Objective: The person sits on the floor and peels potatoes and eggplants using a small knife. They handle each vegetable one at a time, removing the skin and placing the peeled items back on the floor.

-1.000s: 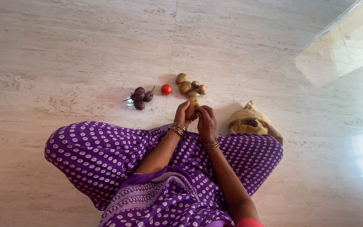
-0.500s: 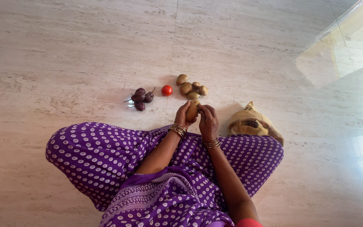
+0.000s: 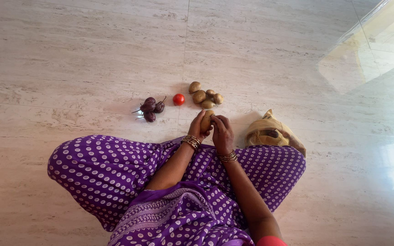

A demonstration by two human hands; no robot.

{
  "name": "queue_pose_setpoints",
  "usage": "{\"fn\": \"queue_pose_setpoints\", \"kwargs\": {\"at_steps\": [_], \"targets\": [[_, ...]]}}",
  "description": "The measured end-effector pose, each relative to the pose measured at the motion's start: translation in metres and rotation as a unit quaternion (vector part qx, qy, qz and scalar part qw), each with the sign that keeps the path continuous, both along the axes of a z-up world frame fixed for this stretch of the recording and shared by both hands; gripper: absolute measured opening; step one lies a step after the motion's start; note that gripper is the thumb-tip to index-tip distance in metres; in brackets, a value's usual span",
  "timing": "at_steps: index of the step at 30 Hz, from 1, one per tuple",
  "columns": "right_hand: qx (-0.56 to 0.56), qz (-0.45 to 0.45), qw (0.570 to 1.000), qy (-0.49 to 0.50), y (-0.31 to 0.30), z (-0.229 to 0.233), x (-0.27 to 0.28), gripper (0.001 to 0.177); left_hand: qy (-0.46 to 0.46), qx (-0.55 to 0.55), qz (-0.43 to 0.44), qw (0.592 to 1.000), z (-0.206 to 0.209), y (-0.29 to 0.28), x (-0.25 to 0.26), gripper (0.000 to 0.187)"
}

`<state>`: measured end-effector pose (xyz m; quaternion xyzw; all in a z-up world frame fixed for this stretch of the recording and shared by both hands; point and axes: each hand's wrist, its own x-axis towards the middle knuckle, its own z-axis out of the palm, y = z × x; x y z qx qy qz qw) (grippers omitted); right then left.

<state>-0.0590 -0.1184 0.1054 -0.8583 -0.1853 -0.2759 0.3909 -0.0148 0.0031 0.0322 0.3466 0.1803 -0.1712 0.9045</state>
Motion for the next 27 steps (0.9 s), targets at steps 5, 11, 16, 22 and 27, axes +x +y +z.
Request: {"fn": "queue_pose_setpoints", "kwargs": {"at_steps": [5, 11, 16, 22, 27], "targets": [[-0.019, 0.007, 1.0, -0.002, 0.003, 0.004, -0.005, 0.024, 0.006, -0.002, 0.004, 1.0, -0.009, 0.0, 0.002, 0.047], [-0.048, 0.014, 0.999, -0.004, 0.005, 0.001, -0.007, 0.027, 0.003, -0.007, 0.016, 1.0, -0.015, -0.001, 0.004, 0.045], [-0.029, -0.026, 0.999, 0.008, 0.002, 0.0, 0.006, 0.025, 0.023, 0.035, -0.008, 0.999, -0.016, -0.005, 0.006, 0.049], [-0.1, 0.019, 0.995, -0.012, 0.004, 0.0, -0.014, 0.032, -0.024, -0.036, 0.002, 0.999, -0.021, -0.003, 0.006, 0.049], [-0.049, -0.006, 0.999, 0.013, 0.005, 0.007, 0.0, 0.025, 0.006, 0.037, 0.004, 0.999, -0.009, -0.004, 0.004, 0.045]]}}
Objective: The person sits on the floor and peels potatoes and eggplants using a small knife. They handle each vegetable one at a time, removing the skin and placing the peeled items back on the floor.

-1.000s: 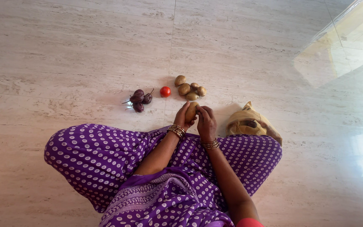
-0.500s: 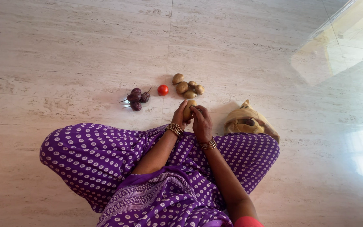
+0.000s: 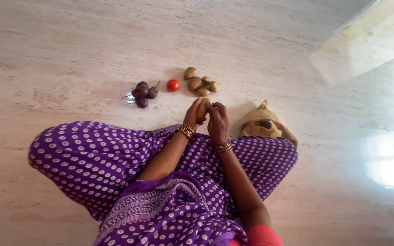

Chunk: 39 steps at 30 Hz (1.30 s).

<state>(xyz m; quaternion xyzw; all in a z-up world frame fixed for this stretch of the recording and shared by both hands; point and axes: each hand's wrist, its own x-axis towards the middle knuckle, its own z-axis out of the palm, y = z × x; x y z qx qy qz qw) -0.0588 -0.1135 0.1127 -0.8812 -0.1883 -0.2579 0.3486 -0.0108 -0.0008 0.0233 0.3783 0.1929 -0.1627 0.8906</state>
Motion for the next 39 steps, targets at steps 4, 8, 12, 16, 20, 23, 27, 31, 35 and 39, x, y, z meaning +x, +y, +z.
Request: {"fn": "queue_pose_setpoints", "kwargs": {"at_steps": [4, 8, 12, 16, 20, 23, 27, 31, 35, 39], "targets": [[-0.014, 0.025, 0.999, 0.033, -0.002, 0.002, 0.0, 0.026, -0.001, -0.006, 0.002, 1.0, -0.004, -0.001, 0.001, 0.05], [-0.078, 0.058, 0.995, 0.002, 0.003, 0.004, -0.022, 0.033, 0.004, -0.018, 0.023, 1.0, -0.01, 0.001, 0.004, 0.046], [-0.033, 0.05, 0.998, -0.007, 0.001, 0.01, -0.015, 0.029, -0.002, 0.024, 0.021, 0.999, -0.004, -0.002, 0.003, 0.045], [-0.019, 0.008, 1.0, -0.009, 0.001, 0.013, 0.003, 0.024, -0.017, 0.037, 0.014, 0.999, 0.004, -0.001, -0.001, 0.041], [-0.07, 0.037, 0.997, -0.02, 0.002, 0.006, -0.014, 0.03, -0.018, 0.02, 0.02, 0.999, 0.003, 0.003, 0.0, 0.045], [-0.08, 0.04, 0.995, -0.035, 0.002, 0.007, -0.015, 0.032, -0.008, 0.039, 0.019, 0.999, 0.007, 0.002, -0.001, 0.045], [-0.018, 0.002, 1.0, -0.016, -0.001, 0.011, 0.007, 0.024, 0.0, 0.045, 0.012, 0.999, 0.013, 0.001, -0.004, 0.043], [-0.024, -0.007, 1.0, -0.005, 0.001, 0.009, 0.003, 0.024, 0.001, 0.028, 0.011, 1.0, 0.007, 0.001, -0.003, 0.044], [-0.076, 0.059, 0.994, -0.052, 0.004, 0.004, -0.017, 0.032, -0.002, -0.046, 0.021, 0.999, -0.009, -0.001, 0.003, 0.049], [-0.045, 0.039, 0.998, -0.028, 0.005, 0.003, -0.013, 0.026, -0.002, -0.045, 0.017, 0.999, -0.011, 0.0, 0.004, 0.049]]}}
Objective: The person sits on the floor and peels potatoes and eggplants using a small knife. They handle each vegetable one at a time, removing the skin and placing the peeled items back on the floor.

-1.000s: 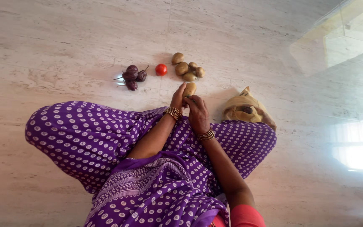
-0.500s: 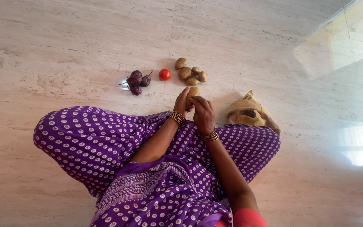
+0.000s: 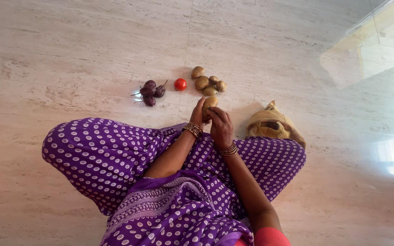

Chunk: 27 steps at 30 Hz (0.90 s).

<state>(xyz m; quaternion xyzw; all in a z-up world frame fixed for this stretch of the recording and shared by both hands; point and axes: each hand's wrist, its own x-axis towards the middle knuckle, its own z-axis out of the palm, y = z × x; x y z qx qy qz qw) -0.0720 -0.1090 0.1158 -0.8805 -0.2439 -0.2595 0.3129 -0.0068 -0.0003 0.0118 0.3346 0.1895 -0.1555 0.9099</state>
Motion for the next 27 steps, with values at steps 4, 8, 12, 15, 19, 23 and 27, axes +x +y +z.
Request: {"fn": "queue_pose_setpoints", "kwargs": {"at_steps": [4, 8, 12, 15, 19, 23, 27], "targets": [[0.085, -0.048, 0.995, 0.02, -0.008, -0.001, 0.02, 0.019, 0.013, 0.04, -0.011, 0.999, 0.006, -0.003, -0.001, 0.051], [0.122, -0.052, 0.991, 0.033, -0.01, -0.001, 0.026, 0.019, -0.003, 0.012, -0.027, 1.0, 0.0, -0.004, 0.0, 0.055], [0.082, 0.011, 0.996, 0.026, -0.007, 0.0, 0.005, 0.024, -0.007, -0.027, -0.023, 0.999, -0.02, -0.004, 0.006, 0.052], [0.026, 0.034, 0.999, 0.002, -0.004, -0.001, -0.007, 0.031, -0.03, -0.061, -0.002, 0.998, -0.027, -0.002, 0.008, 0.05], [0.082, -0.002, 0.996, 0.029, -0.006, -0.004, 0.003, 0.025, 0.017, -0.019, -0.016, 1.0, -0.016, -0.001, 0.007, 0.053], [0.157, -0.044, 0.982, 0.095, -0.012, -0.012, 0.019, 0.022, 0.002, -0.001, -0.01, 1.0, -0.003, -0.001, 0.003, 0.058], [0.093, -0.007, 0.994, 0.06, -0.01, -0.017, 0.007, 0.02, 0.003, -0.055, 0.025, 0.998, -0.003, 0.0, 0.006, 0.061]]}}
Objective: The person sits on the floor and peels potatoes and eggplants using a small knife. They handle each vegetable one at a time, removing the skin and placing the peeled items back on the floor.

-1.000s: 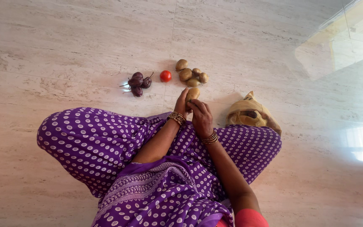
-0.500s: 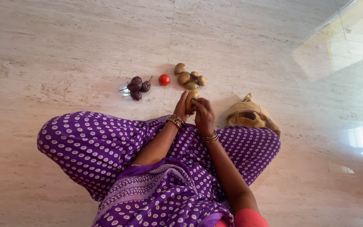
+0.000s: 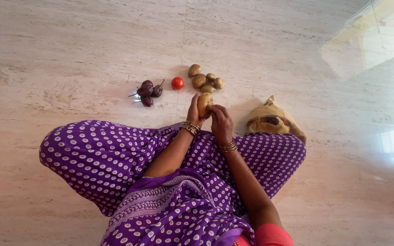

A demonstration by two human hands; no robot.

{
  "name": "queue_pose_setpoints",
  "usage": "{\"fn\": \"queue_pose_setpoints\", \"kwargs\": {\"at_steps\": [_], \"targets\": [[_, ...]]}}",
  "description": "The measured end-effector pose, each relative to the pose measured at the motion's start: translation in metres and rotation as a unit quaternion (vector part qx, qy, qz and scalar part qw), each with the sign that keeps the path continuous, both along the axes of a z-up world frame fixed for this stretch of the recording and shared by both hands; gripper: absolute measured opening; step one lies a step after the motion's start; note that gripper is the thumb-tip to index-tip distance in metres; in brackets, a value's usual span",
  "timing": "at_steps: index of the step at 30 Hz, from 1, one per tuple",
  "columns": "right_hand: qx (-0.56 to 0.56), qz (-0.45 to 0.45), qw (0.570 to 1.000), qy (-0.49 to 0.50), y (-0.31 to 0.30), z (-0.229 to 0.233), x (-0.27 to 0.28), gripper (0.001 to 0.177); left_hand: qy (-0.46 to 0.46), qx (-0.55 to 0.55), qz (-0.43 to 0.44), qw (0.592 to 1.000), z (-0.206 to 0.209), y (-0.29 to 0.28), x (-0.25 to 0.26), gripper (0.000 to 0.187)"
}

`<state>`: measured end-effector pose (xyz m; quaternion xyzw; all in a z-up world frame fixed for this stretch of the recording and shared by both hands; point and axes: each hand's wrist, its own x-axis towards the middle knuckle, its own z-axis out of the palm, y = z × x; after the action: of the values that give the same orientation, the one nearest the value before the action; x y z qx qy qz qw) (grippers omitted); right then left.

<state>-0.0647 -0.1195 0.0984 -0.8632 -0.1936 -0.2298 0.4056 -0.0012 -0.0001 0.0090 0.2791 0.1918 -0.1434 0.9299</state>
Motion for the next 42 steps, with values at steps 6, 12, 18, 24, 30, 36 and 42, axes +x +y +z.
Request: {"fn": "queue_pose_setpoints", "kwargs": {"at_steps": [6, 12, 18, 24, 30, 36, 42], "targets": [[0.055, -0.037, 0.998, 0.017, 0.001, 0.005, 0.009, 0.02, 0.002, 0.041, -0.025, 0.999, 0.004, 0.0, -0.004, 0.061], [0.028, -0.031, 0.999, -0.025, -0.003, 0.0, 0.008, 0.019, -0.015, 0.036, -0.046, 0.998, 0.017, 0.001, -0.009, 0.061], [0.063, -0.068, 0.996, 0.015, -0.007, 0.0, 0.017, 0.019, -0.03, 0.088, -0.056, 0.994, 0.034, 0.002, -0.016, 0.061], [0.004, -0.062, 0.997, -0.033, -0.007, -0.005, 0.011, 0.018, -0.033, 0.064, -0.046, 0.996, 0.04, 0.003, -0.017, 0.06], [0.035, -0.105, 0.994, -0.001, -0.013, -0.01, 0.022, 0.017, -0.021, 0.114, -0.061, 0.991, 0.049, 0.003, -0.02, 0.061], [0.041, -0.098, 0.994, -0.012, -0.016, -0.012, 0.022, 0.017, -0.038, 0.127, -0.058, 0.989, 0.058, 0.004, -0.023, 0.064], [0.1, -0.091, 0.99, 0.04, -0.023, -0.021, 0.029, 0.019, -0.027, 0.134, -0.066, 0.988, 0.055, 0.003, -0.021, 0.055]]}}
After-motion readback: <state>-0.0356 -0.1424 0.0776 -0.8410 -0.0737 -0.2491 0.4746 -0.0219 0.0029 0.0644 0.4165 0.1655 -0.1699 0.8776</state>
